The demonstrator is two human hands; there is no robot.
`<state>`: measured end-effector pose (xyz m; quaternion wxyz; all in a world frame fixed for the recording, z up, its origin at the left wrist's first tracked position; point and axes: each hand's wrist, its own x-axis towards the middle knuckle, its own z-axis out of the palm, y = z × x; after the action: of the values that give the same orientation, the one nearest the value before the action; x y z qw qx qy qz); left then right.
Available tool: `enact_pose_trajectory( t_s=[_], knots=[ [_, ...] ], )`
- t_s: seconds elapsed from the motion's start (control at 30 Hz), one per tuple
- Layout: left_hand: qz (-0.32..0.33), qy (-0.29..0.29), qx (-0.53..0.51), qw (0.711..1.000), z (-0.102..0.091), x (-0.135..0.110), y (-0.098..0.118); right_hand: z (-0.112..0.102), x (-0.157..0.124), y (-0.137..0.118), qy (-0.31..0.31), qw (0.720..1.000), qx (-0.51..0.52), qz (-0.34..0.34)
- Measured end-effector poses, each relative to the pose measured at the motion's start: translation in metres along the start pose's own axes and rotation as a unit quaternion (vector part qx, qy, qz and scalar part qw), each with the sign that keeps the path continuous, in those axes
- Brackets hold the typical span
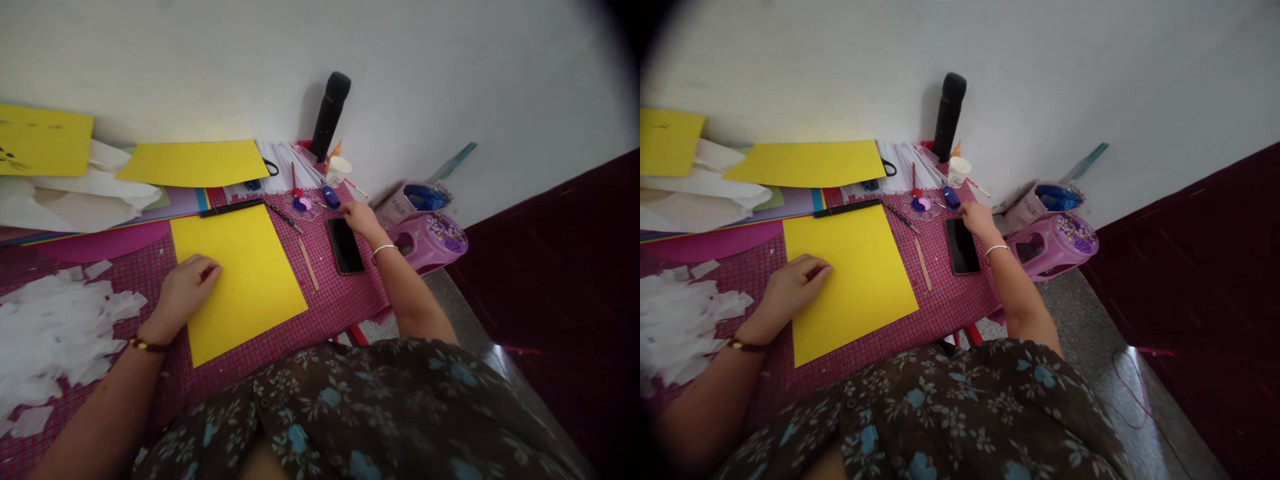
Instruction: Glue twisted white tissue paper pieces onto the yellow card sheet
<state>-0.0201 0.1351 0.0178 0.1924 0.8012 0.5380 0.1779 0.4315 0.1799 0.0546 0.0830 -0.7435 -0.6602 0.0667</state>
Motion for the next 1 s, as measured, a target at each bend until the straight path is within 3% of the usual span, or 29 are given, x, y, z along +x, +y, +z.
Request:
enact_pose_trajectory(
  t_s=[0.17, 0.3, 0.4, 0.53, 0.8, 1.0],
  knots=[
    [0.003, 0.001, -0.007, 1.000, 0.000, 0.000, -0.001, -0.007, -0.002, -0.007, 0.000, 1.000, -0.005, 0.010],
    [0.003, 0.005, -0.010, 1.000, 0.001, -0.001, -0.002, -0.013, -0.032, -0.039, 0.044, 0.999, 0.010, -0.023],
    [0.006, 0.005, -0.008, 1.000, 0.001, -0.001, -0.002, -0.007, -0.067, -0.077, -0.021, 0.996, 0.019, -0.080],
    [0.001, 0.004, -0.003, 1.000, 0.002, -0.001, -0.002, 0.010, -0.100, -0.113, -0.097, 0.990, -0.039, -0.097],
    [0.012, 0.004, -0.009, 1.000, 0.004, -0.001, -0.005, 0.013, -0.106, -0.110, -0.123, 0.982, -0.055, -0.131],
    [0.010, 0.006, -0.015, 1.000, 0.004, -0.001, -0.007, 0.008, -0.110, -0.116, -0.140, 0.983, -0.082, -0.086]
  ],
)
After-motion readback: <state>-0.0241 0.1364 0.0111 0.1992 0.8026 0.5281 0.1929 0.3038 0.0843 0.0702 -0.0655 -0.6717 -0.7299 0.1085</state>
